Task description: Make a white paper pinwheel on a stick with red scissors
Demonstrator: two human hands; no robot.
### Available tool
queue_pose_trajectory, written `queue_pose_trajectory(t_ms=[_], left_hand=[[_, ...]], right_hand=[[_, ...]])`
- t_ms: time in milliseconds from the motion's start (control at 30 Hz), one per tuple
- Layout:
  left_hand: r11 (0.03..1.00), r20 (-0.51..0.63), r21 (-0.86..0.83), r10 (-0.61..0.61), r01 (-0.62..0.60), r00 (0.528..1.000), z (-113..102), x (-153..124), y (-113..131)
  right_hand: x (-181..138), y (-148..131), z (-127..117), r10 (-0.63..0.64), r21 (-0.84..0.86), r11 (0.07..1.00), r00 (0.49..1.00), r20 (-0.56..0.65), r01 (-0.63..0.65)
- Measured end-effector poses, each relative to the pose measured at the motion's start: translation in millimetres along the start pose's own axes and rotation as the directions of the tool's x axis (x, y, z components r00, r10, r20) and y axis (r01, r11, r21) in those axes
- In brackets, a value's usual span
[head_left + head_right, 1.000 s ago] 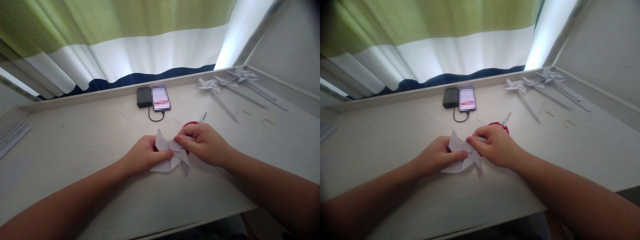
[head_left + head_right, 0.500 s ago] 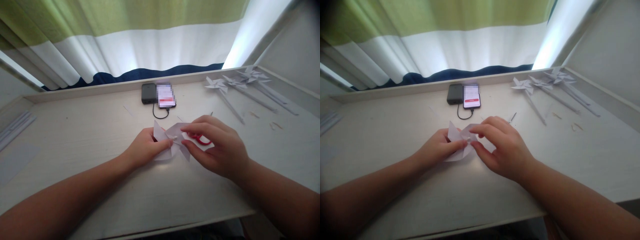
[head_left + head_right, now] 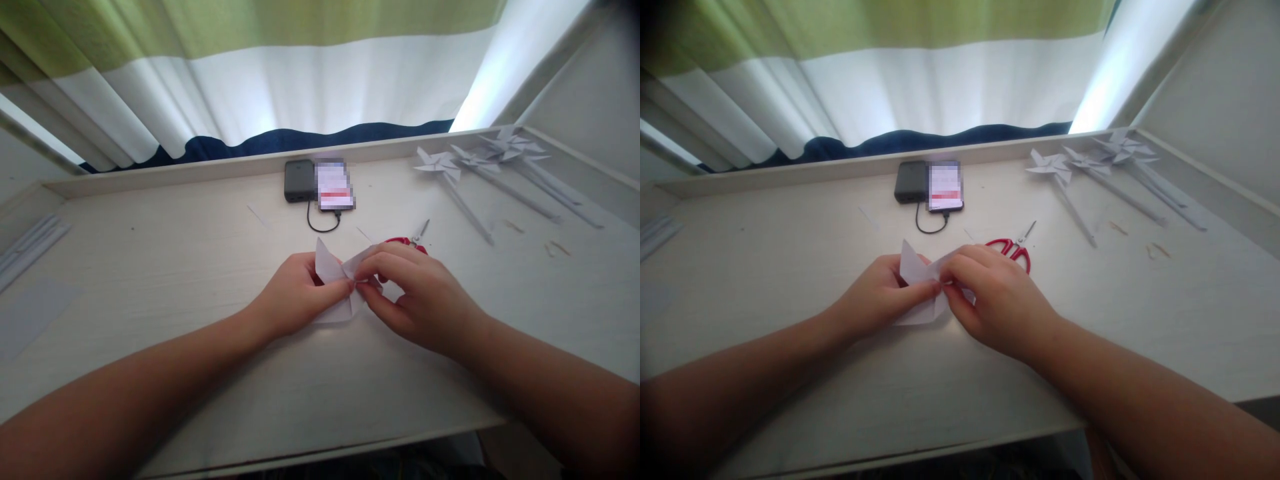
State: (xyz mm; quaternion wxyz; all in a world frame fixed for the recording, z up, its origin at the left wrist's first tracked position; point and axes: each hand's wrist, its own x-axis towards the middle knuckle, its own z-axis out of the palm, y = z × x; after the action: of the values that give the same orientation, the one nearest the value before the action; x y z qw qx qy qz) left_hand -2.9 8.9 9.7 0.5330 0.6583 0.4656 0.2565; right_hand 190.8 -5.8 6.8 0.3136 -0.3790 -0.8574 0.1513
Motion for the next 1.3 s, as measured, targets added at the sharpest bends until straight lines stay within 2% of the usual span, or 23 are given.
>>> queue_pose_trajectory(t_ms=[233, 533, 767, 1000, 1200, 1300], left_hand=[[0.998, 0.053, -0.066, -0.009, 0.012, 0.999, 1.5, -2.5, -1.0], [0.954, 0.191, -0.299, 0.039, 0.020, 0.981, -3.0, 3.6, -6.8], [0.951, 0.172, -0.307, 0.024, 0.030, 0.985, 1.0, 4.9, -9.4], [0.973, 0.130, -0.228, -0.008, 0.038, 0.992, 5.3, 0.0, -8.1], [0.981, 0.043, -0.194, 0.022, -0.013, 0.999, 7.8, -0.3, -6.9], [0.978, 0.021, -0.205, 0.049, -0.044, 0.999, 9.1, 0.5, -8.3]], right_hand=[[0.1, -1.9, 0.5, 0.083, 0.000, 0.997, 0.995, 0.051, -0.083], [0.3, 3.0, -4.1, 0.124, 0.002, 0.992, 0.992, -0.006, -0.124], [1.5, 0.8, -4.7, 0.198, 0.031, 0.980, 0.980, 0.018, -0.199], [1.2, -2.5, -2.3, 0.230, 0.046, 0.972, 0.973, 0.033, -0.232], [0.9, -4.5, -2.1, 0.136, 0.030, 0.990, 0.990, -0.032, -0.135], [0.5, -3.9, -2.1, 0.127, 0.003, 0.992, 0.990, -0.053, -0.127]])
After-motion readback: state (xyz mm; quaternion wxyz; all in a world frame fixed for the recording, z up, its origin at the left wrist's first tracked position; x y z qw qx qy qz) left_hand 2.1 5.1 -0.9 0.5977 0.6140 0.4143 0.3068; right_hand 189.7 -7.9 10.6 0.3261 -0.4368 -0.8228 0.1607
